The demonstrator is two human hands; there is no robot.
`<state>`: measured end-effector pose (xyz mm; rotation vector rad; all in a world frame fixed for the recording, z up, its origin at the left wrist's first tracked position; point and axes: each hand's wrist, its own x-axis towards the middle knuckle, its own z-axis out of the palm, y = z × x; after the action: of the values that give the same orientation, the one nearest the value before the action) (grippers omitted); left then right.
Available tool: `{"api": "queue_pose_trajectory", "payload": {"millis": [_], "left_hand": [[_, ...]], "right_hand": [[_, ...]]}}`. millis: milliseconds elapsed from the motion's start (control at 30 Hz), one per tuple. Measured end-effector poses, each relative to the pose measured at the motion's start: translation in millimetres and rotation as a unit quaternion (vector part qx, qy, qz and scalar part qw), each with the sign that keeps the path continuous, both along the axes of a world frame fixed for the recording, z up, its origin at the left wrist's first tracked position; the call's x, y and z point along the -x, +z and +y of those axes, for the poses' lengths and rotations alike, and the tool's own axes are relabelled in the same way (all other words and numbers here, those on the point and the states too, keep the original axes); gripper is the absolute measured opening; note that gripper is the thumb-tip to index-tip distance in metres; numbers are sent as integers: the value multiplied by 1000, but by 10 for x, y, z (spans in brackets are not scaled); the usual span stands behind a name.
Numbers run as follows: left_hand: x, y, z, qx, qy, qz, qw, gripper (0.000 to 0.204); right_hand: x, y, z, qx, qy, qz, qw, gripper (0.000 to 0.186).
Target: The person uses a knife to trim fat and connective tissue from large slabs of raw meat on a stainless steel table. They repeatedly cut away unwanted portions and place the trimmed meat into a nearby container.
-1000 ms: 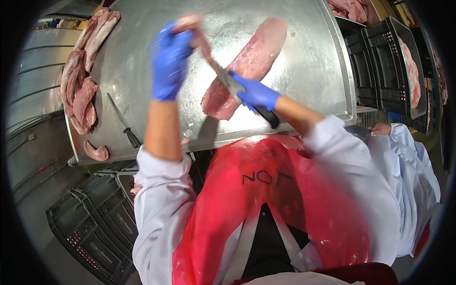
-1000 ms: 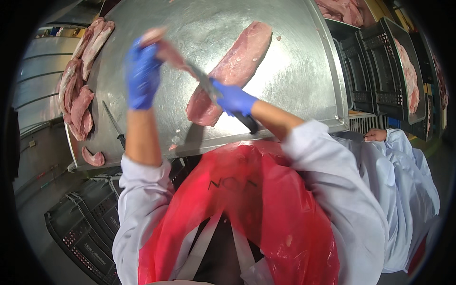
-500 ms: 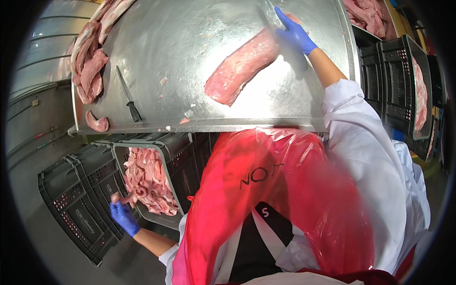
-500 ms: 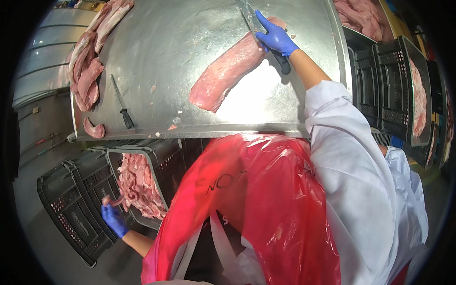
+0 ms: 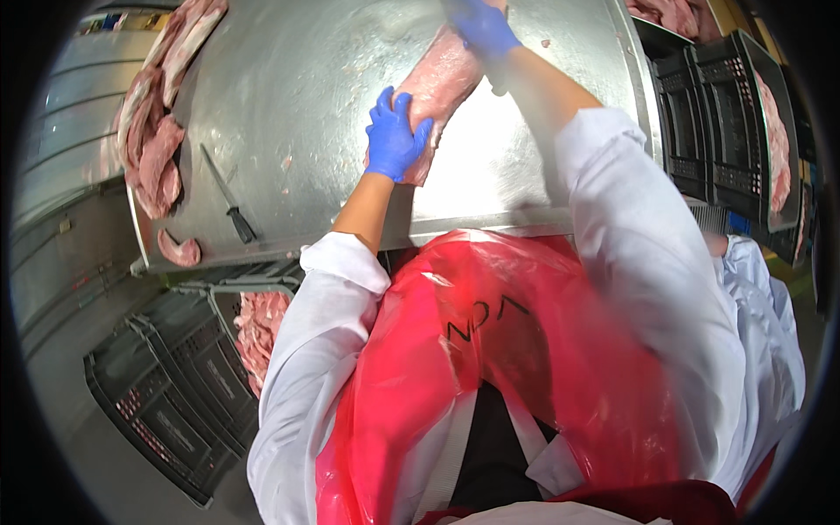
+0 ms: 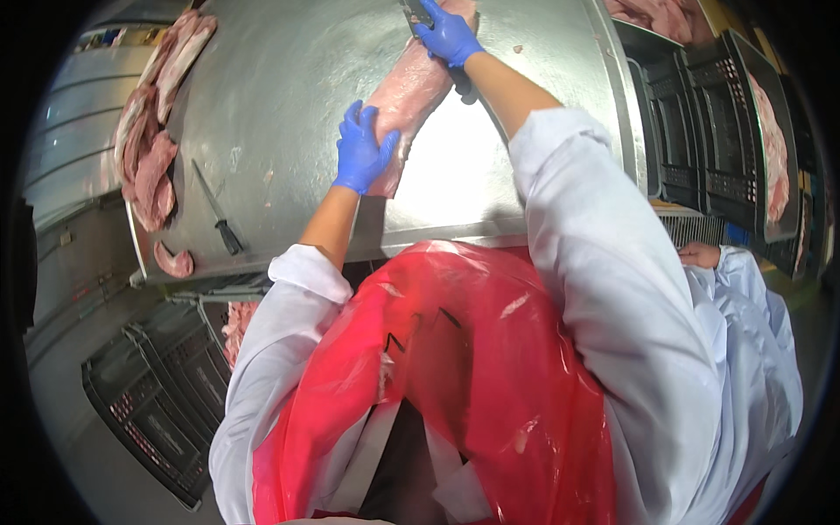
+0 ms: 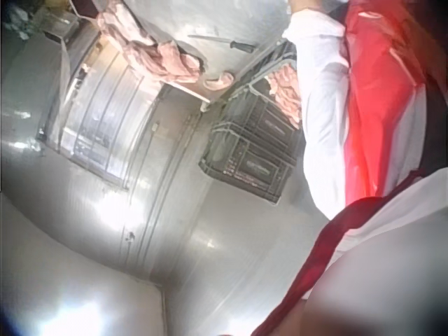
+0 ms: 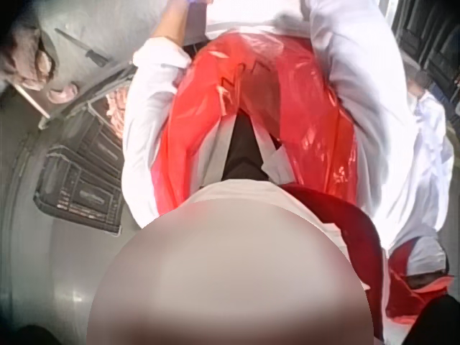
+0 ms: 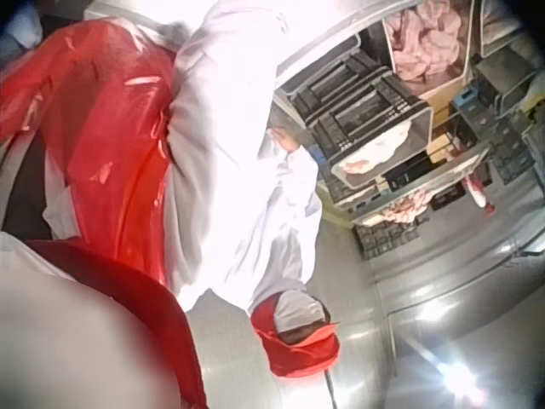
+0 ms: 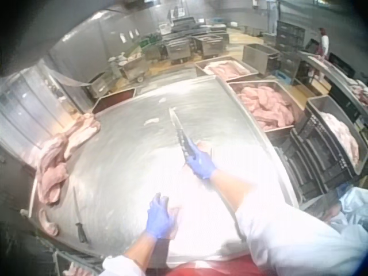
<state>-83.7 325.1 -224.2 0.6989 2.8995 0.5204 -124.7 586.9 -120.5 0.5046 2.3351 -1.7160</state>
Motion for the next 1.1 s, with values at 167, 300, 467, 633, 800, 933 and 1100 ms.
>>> {"api": "queue_pose_trajectory", "payload": {"millis": [167,300,467,633,800,933,1100], "left_hand": [[667,-263,585,-23,-2,29,999,66],[975,-380,863,-38,-139,52,988,71],[905,-435,1247,-44,-208,105,972,68],[763,-361,1530,-56,-194,91,975,65],[739,-364,1552,-56,-180,83,979,64],[680,-353,1626,-66,-183,82,977,63],[728,-472,1541,-67,-159,102,980,62]], "right_hand": [[-606,-985,186,3,-145,104,984,78],[-1171,-998,-201,22,-202,-3,979,80],[-1003,-1015,-375,87,-297,-53,949,77],[-695,-1109,-23,-124,-244,-54,960,84],[-517,-798,-55,-237,-166,-132,948,85],[-619,-760,-231,-267,-185,-145,935,80],[-1645,-699,-1033,-284,-109,-158,940,78]]}}
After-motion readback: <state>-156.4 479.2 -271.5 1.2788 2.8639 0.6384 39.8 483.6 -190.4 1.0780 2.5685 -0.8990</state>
